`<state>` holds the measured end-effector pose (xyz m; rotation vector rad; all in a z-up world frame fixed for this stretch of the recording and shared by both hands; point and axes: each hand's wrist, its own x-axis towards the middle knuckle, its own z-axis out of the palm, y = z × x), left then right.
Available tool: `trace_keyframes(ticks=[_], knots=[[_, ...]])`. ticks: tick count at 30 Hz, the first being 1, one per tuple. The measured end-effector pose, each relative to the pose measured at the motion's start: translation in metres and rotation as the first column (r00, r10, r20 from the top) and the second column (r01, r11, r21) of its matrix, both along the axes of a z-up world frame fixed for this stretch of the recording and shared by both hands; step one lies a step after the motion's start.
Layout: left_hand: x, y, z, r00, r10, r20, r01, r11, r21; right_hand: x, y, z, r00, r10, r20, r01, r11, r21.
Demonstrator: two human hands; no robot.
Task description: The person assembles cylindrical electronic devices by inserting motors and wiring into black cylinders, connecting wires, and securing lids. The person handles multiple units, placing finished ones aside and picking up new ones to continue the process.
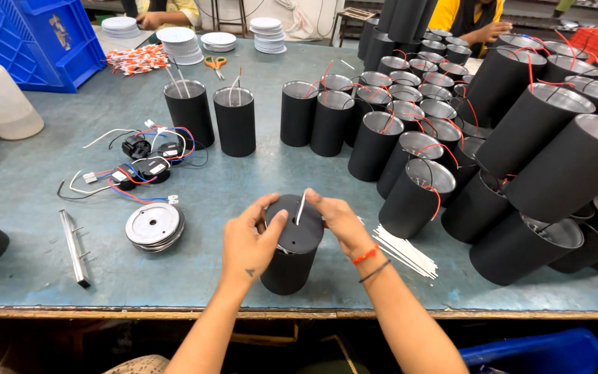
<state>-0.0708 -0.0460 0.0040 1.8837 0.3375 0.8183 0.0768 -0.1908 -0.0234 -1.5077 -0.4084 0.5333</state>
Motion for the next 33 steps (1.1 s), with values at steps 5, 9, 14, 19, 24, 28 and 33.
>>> trace_keyframes(ticks=[5,9,14,19,24,28,33], knots=[[0.004,-0.002,-0.013,0.987,0.088,0.138,-0.12,0.963,0.242,0.006,0.013,0.017,0.982,0.058,0.179,-0.097,0.972,0.215],[0.003,0.018,-0.018,0.991,0.086,0.1,-0.118,0.92,0.373,0.0,0.003,0.033,0.893,-0.003,0.45,-0.034,0.997,0.074],[0.005,0.021,0.007,0.959,-0.236,-0.156,0.28,0.869,0.408,-0.011,0.001,0.043,0.868,-0.029,0.495,-0.006,0.998,0.069],[0.008,0.008,0.031,0.939,-0.196,-0.283,0.33,0.744,0.58,-0.021,-0.005,0.051,0.773,-0.036,0.633,0.046,0.999,0.0],[0.0,0.003,0.026,0.962,-0.254,-0.102,0.246,0.639,0.729,-0.016,0.0,0.056,0.763,-0.045,0.645,0.042,0.999,0.02],[0.005,0.005,0.014,0.937,-0.255,-0.238,0.348,0.713,0.608,-0.017,-0.001,0.057,0.774,-0.06,0.631,0.033,0.998,0.055],[0.01,0.023,0.01,0.924,-0.286,-0.255,0.376,0.81,0.451,-0.018,-0.009,0.061,0.763,-0.038,0.646,0.047,0.999,0.005]])
